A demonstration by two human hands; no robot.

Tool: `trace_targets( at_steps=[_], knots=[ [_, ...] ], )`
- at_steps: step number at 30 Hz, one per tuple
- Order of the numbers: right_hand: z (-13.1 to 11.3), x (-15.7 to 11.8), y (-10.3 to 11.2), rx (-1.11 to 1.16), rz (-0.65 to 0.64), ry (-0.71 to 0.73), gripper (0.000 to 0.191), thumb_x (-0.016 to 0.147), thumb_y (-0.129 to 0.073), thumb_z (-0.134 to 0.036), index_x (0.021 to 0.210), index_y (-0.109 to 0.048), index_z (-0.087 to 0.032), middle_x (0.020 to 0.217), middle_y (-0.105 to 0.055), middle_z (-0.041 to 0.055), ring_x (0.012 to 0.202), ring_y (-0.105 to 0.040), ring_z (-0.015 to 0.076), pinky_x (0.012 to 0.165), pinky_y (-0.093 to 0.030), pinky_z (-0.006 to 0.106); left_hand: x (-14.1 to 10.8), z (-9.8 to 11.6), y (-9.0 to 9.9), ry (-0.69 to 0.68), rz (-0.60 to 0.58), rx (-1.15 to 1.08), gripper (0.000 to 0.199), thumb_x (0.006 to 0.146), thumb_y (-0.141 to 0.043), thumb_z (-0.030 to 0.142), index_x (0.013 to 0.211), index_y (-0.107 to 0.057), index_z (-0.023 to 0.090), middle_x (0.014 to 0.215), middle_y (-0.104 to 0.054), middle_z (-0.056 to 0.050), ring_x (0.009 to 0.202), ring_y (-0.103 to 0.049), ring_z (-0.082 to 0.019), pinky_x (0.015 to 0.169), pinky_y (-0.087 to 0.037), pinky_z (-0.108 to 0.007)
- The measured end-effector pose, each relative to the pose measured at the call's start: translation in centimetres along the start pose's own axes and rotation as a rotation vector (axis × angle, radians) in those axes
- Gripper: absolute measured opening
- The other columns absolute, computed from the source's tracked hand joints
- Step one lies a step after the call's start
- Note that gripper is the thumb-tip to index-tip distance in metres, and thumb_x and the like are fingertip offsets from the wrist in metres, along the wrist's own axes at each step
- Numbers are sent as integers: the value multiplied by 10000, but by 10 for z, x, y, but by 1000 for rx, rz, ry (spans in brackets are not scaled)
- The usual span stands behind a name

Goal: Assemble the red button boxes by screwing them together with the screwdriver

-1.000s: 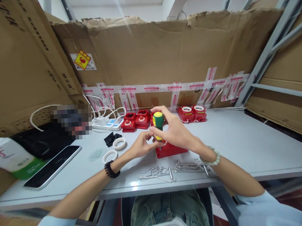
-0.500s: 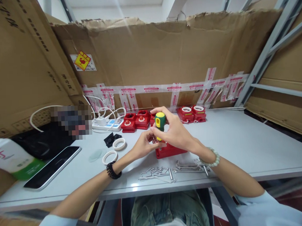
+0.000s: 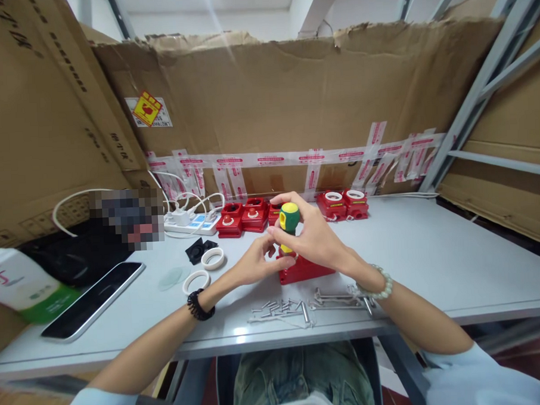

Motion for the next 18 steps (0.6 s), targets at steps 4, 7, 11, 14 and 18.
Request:
trace_targets(
  at_steps=[4, 7, 11, 14, 18],
  knots=[
    [1, 0, 0, 1, 1, -4, 353, 781, -627, -283, 1107, -526, -194, 758, -553, -36, 643, -512, 112, 638, -452, 274, -1, 0, -1, -16, -60, 9, 256, 817, -682, 384, 734, -670, 142, 677, -637, -4, 643, -487, -113, 610, -366, -243],
    [2, 0, -1, 22, -11, -7, 351, 786, -627, -287, 1106, -521, -190, 780, -570, -24, 670, -536, 120, 666, -470, 282, 2, -4, 3, 1, 48, -4, 320, 714, -770, 419, 687, -621, 137, 643, -591, 13, 616, -466, -107, 577, -362, -234],
    [2, 0, -1, 26, -11, -3, 326, 804, -610, -279, 1104, -516, -195, 824, -600, -7, 709, -566, 131, 700, -484, 296, 0, -1, 2, -21, 9, 54, 309, 768, -718, 427, 862, -631, 147, 759, -620, -2, 646, -479, -114, 588, -387, -235],
    [3, 0, 0, 22, 3, -10, 317, 803, -614, -279, 1093, -522, -190, 803, -596, -11, 698, -562, 128, 688, -483, 286, -4, 2, -1, -54, -98, 62, 233, 855, -636, 380, 891, -676, 154, 785, -663, -19, 697, -523, -130, 661, -411, -255],
    [4, 0, 0, 19, -1, -2, 324, 797, -623, -283, 1091, -529, -186, 801, -606, -12, 693, -559, 127, 682, -480, 282, -1, -5, 0, -7, -4, 31, 263, 767, -730, 383, 739, -642, 136, 663, -609, 9, 637, -506, -120, 614, -395, -241]
  ],
)
Point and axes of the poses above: each hand's wrist, its own x-axis towards the middle knuckle, its own y-axis out of the back of the hand, z = x × y, the point moved 6 cm from there along x, towards the middle knuckle
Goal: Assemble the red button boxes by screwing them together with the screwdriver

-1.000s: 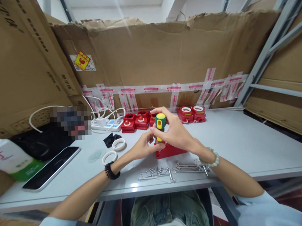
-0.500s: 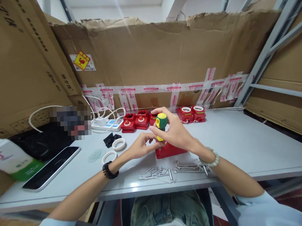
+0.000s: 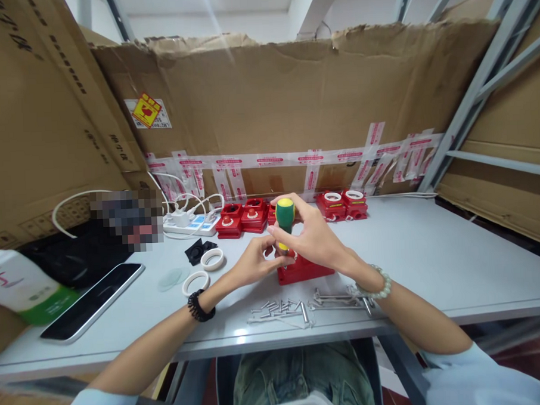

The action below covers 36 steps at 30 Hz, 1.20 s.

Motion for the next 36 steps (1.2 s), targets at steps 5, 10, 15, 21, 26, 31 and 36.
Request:
trace_targets(
  at_steps=[5, 10, 15, 21, 26, 31, 36],
  knots=[
    [0, 0, 1, -37, 0, -8, 247, 801, -621, -303, 1003, -556, -178, 804, -630, 4, 705, -573, 139, 675, -470, 287, -1, 5, -1, -8, -51, 127, 275, 751, -736, 370, 866, -627, 146, 743, -611, 5, 653, -501, -125, 596, -404, -235],
    [1, 0, 4, -42, 1, -41, 219, 799, -630, -326, 941, -563, -173, 774, -634, 6, 665, -564, 133, 625, -454, 276, -8, 18, -1, -68, -266, 250, 104, 822, -645, 263, 833, -638, 159, 804, -663, -15, 736, -563, -145, 719, -446, -266],
    [5, -1, 5, -62, 10, -55, 221, 801, -633, -357, 895, -552, -175, 733, -612, -5, 616, -529, 119, 576, -433, 265, -7, 16, -3, -52, -301, 242, 160, 875, -591, 286, 781, -604, 158, 780, -658, -21, 713, -567, -142, 700, -451, -261],
    [0, 0, 12, 45, 62, -6, 317, 805, -651, -352, 1055, -564, -177, 806, -628, 5, 674, -575, 127, 621, -487, 274, -5, 19, 3, -66, -229, 244, 210, 902, -578, 359, 837, -609, 161, 797, -655, -25, 715, -558, -141, 704, -449, -268],
    [-6, -1, 31, 107, 234, 46, 325, 793, -685, -332, 1061, -565, -193, 801, -615, -9, 701, -595, 128, 660, -523, 281, -7, 29, 9, -22, -194, 185, 166, 865, -622, 316, 843, -655, 155, 811, -695, -29, 712, -591, -131, 685, -468, -246],
    [-9, -2, 44, 87, 387, 94, 291, 782, -700, -332, 1010, -575, -201, 804, -594, -15, 691, -574, 116, 666, -528, 277, -22, 33, -23, -14, -456, 174, 130, 819, -670, 264, 842, -718, 146, 741, -723, -24, 623, -603, -106, 634, -470, -202],
    [-6, -1, 40, 100, 357, 84, 284, 772, -706, -320, 995, -580, -198, 800, -598, -14, 682, -573, 117, 644, -524, 274, -30, 28, -43, -40, -559, 299, 114, 797, -678, 213, 879, -731, 155, 752, -725, -28, 610, -604, -106, 596, -450, -185]
  ],
)
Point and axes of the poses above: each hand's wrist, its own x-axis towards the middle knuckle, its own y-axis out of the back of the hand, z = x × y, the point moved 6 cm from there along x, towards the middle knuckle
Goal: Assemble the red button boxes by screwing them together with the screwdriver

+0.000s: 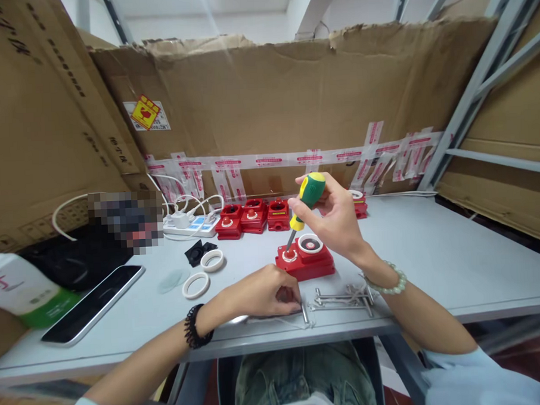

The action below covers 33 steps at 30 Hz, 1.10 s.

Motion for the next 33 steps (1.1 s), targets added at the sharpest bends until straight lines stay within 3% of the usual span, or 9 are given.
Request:
trace_targets(
  at_steps=[4, 7, 11, 13, 14, 17, 19, 24, 33],
  knots=[
    [0, -1, -1, -17, -7, -1, 273, 773, -701, -318, 985, -578, -199, 779, -590, -21, 667, -568, 113, 627, -519, 266, -1, -1, -3, -20, -22, 31, 124, 795, -683, 216, 889, -725, 147, 780, -716, -39, 630, -610, -112, 610, -457, -187],
    [2, -1, -1, -38, -11, -6, 271, 782, -688, -331, 989, -572, -201, 775, -586, -21, 669, -567, 115, 631, -518, 269, -3, 6, 4, -71, 33, 48, 125, 823, -662, 253, 882, -713, 155, 760, -697, -29, 621, -593, -107, 618, -454, -195],
    [5, 1, -2, -74, -6, 6, 281, 789, -676, -346, 1001, -565, -199, 783, -587, -17, 661, -561, 117, 630, -508, 275, -10, 13, 35, -119, 315, 103, 102, 844, -591, 218, 783, -647, 159, 722, -639, -16, 663, -572, -121, 670, -459, -229],
    [8, 3, -5, -98, -9, 6, 286, 793, -668, -354, 1006, -558, -198, 793, -595, -10, 669, -566, 123, 646, -508, 284, -15, 4, 49, -55, 460, 140, 110, 826, -612, 258, 879, -616, 162, 847, -640, -45, 788, -588, -162, 751, -479, -278],
    [10, 4, -7, -111, -17, 2, 288, 793, -664, -360, 1003, -553, -197, 799, -600, -5, 678, -572, 129, 659, -510, 290, -16, -4, 53, -4, 497, 145, 230, 814, -637, 303, 993, -595, 164, 963, -639, -74, 888, -592, -193, 811, -483, -316],
    [18, 8, -16, -145, -55, -9, 293, 796, -648, -374, 997, -535, -194, 814, -613, 11, 704, -588, 147, 692, -512, 306, -12, -35, 47, 148, 418, 70, 729, 755, -705, 467, 1347, -389, 182, 1340, -504, -164, 1190, -510, -290, 963, -446, -432],
    [24, 8, -24, -168, -90, -14, 301, 799, -637, -370, 1014, -519, -195, 802, -611, 6, 699, -589, 150, 691, -506, 305, -8, -52, 35, 219, 317, 4, 835, 736, -705, 539, 1396, -345, 176, 1411, -450, -193, 1236, -487, -329, 981, -432, -467],
    [40, 5, -36, -218, -141, -32, 293, 801, -615, -343, 1026, -491, -201, 727, -563, -29, 642, -558, 136, 651, -476, 276, 0, -64, 22, 298, 251, -15, 674, 751, -648, 609, 1208, -531, 127, 1123, -633, -152, 935, -611, -294, 814, -481, -424],
    [45, 3, -35, -273, -130, -37, 291, 798, -619, -358, 1003, -479, -206, 684, -547, -45, 592, -539, 127, 607, -440, 248, 1, -61, 26, 289, 255, 11, 600, 748, -652, 603, 1127, -559, 147, 1023, -649, -100, 828, -602, -238, 731, -471, -344]
  ],
)
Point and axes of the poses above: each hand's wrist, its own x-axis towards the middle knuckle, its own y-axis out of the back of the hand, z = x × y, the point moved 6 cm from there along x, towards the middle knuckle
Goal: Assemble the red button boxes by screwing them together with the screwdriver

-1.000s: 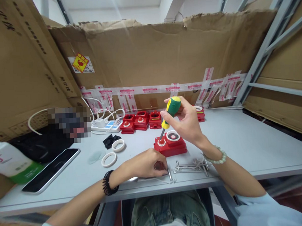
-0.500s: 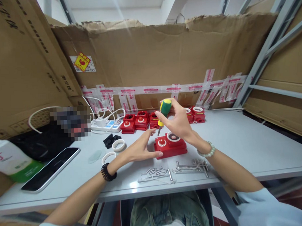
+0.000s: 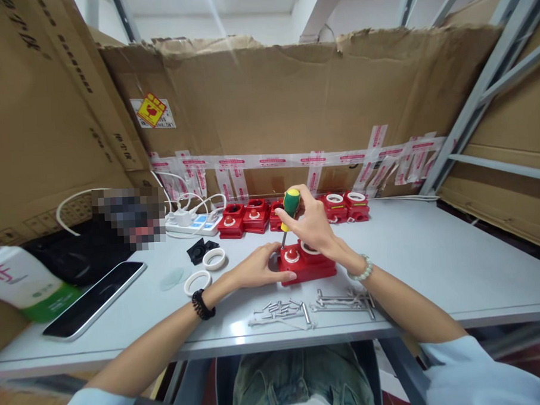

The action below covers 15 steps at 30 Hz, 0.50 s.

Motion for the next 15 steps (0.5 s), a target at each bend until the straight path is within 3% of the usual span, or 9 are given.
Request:
trace_targets(
  at_steps=[5, 11, 15],
  knots=[
    [-6, 2, -2, -169, -31, 38, 344, 829, -599, -343, 1117, -478, -198, 675, -560, -40, 553, -537, 136, 576, -403, 250, 0, -1, -1, -3, -7, 5, 646, 750, -652, 609, 1191, -538, 151, 1116, -623, -125, 933, -589, -265, 800, -465, -363],
    [-17, 13, -7, -573, -125, -12, 362, 883, -543, -485, 1037, -540, -158, 628, -602, 49, 571, -582, 212, 538, -343, 282, 1, 2, 1, -34, -3, 20, 552, 754, -642, 610, 1055, -563, 155, 919, -614, -62, 777, -554, -203, 661, -434, -289],
    [-21, 24, -6, -476, -234, 17, 222, 885, -584, -367, 974, -555, -165, 682, -629, 46, 592, -561, 176, 585, -371, 287, 1, 3, 1, -57, -1, 58, 513, 765, -627, 614, 997, -554, 162, 882, -594, -44, 762, -537, -191, 652, -414, -278]
  ],
)
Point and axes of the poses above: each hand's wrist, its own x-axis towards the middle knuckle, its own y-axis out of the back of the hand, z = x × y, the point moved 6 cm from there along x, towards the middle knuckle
